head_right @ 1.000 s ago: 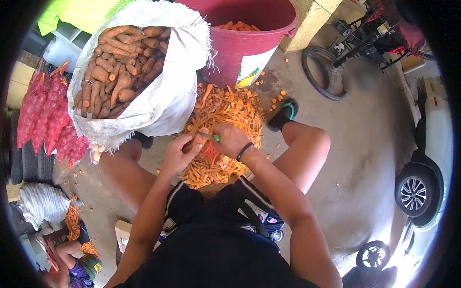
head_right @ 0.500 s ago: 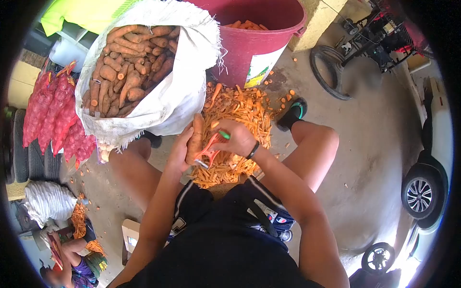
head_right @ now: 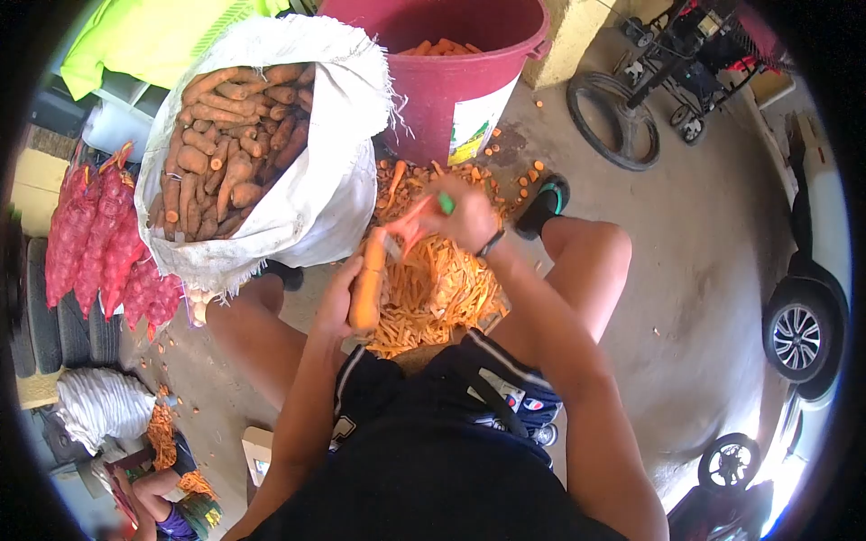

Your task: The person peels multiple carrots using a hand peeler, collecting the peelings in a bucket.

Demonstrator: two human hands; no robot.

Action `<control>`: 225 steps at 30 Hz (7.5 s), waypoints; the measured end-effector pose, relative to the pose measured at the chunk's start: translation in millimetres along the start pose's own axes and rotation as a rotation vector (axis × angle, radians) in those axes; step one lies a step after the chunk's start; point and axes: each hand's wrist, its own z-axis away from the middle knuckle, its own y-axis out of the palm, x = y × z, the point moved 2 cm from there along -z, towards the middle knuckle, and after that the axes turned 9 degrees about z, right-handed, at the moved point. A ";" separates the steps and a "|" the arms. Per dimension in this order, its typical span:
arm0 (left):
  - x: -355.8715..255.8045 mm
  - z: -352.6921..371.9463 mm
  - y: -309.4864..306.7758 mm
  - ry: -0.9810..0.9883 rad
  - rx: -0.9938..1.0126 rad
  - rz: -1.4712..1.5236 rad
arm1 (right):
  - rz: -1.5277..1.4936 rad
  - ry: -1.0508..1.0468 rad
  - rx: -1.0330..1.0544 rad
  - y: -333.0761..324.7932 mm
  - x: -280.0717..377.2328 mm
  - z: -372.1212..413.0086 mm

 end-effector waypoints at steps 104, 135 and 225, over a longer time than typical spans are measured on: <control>6.5 -9.3 4.3 -0.018 -0.109 0.140 | 0.012 -0.322 0.197 26.1 59.3 40.3; 10.7 6.8 -1.4 0.027 -0.033 -0.088 | 0.256 -0.105 -0.164 -6.3 9.2 -9.1; 22.4 -23.4 15.2 -0.097 0.322 -0.358 | 0.190 0.231 0.470 41.7 -5.1 46.9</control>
